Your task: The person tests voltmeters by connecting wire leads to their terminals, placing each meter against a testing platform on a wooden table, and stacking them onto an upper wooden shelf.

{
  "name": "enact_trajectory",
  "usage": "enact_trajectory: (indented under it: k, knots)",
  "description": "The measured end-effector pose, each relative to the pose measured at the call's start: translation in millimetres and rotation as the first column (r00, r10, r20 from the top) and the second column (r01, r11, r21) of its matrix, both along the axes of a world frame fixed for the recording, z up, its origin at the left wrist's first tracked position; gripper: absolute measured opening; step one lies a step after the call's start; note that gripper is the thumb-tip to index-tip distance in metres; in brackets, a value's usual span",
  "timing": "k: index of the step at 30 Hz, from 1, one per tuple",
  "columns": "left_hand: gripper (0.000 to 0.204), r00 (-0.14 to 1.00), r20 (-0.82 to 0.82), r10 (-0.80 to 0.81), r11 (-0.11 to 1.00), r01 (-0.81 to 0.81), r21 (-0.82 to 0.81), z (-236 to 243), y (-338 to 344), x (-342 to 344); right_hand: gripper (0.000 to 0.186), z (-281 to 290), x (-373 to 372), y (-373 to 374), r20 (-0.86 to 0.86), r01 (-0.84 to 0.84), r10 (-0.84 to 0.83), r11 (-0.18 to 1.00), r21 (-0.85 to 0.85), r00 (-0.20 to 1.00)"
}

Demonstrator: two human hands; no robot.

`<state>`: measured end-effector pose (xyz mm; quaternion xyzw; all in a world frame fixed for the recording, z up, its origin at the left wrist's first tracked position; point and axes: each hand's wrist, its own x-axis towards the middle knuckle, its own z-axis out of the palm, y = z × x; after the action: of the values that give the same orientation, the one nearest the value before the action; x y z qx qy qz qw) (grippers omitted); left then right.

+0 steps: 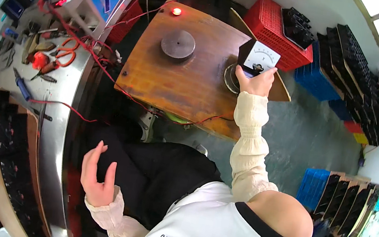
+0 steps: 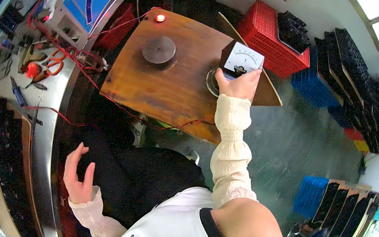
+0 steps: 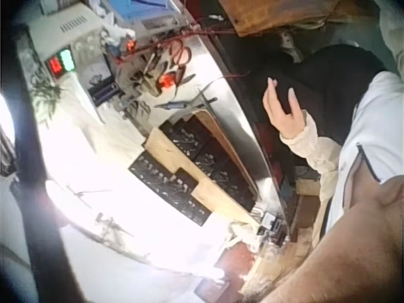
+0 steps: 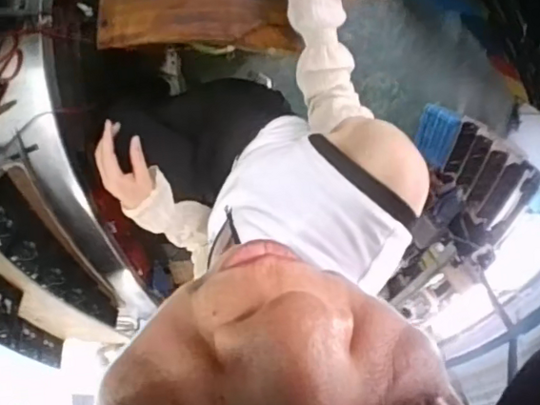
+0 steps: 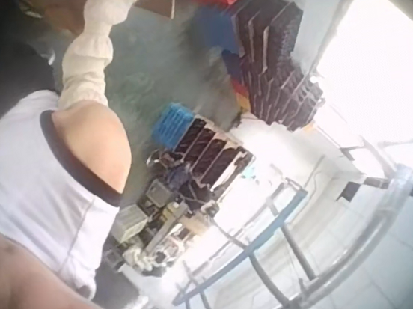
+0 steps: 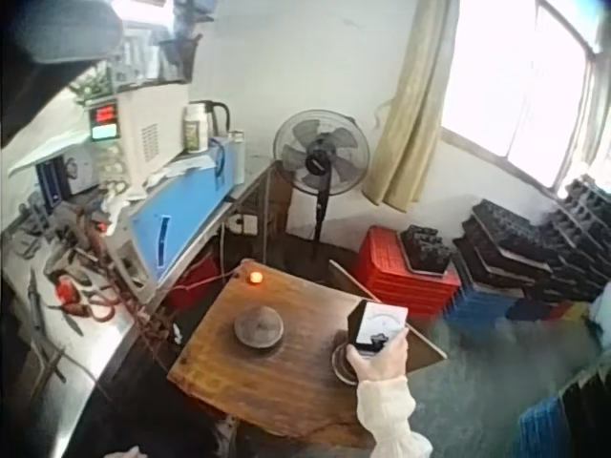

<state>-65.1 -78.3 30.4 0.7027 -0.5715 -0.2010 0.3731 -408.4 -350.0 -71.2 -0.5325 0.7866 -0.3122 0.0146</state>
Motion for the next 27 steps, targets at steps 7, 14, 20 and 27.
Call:
enact_trajectory:
  k: [7, 14, 20, 27]
  knots:
    - [0.050, 0.996, 0.021, -0.091, 0.989, 0.088, 0.115, -2.2, -3.0, -5.0, 0.123, -12.2, 2.6, 0.1, -0.086, 0.049, -0.056, 0.995, -0.082, 0.995]
    - [0.052, 0.995, 0.028, -0.097, 0.984, 0.092, 0.150, -3.1, -1.2, -3.5, 0.123, -11.1, 3.9, 1.7, -0.084, 0.066, -0.071, 0.996, -0.061, 0.994]
    - [0.053, 0.995, 0.010, -0.096, 0.982, 0.093, 0.164, -7.0, 2.8, -4.3, 0.125, -15.9, 2.1, -0.1, -0.099, 0.066, -0.074, 0.995, -0.074, 0.992]
    - [0.057, 0.995, 0.014, -0.096, 0.979, 0.092, 0.182, -10.1, 7.9, -3.5, 0.125, -15.4, -0.3, 0.2, -0.116, 0.036, -0.047, 0.995, -0.090, 0.992]
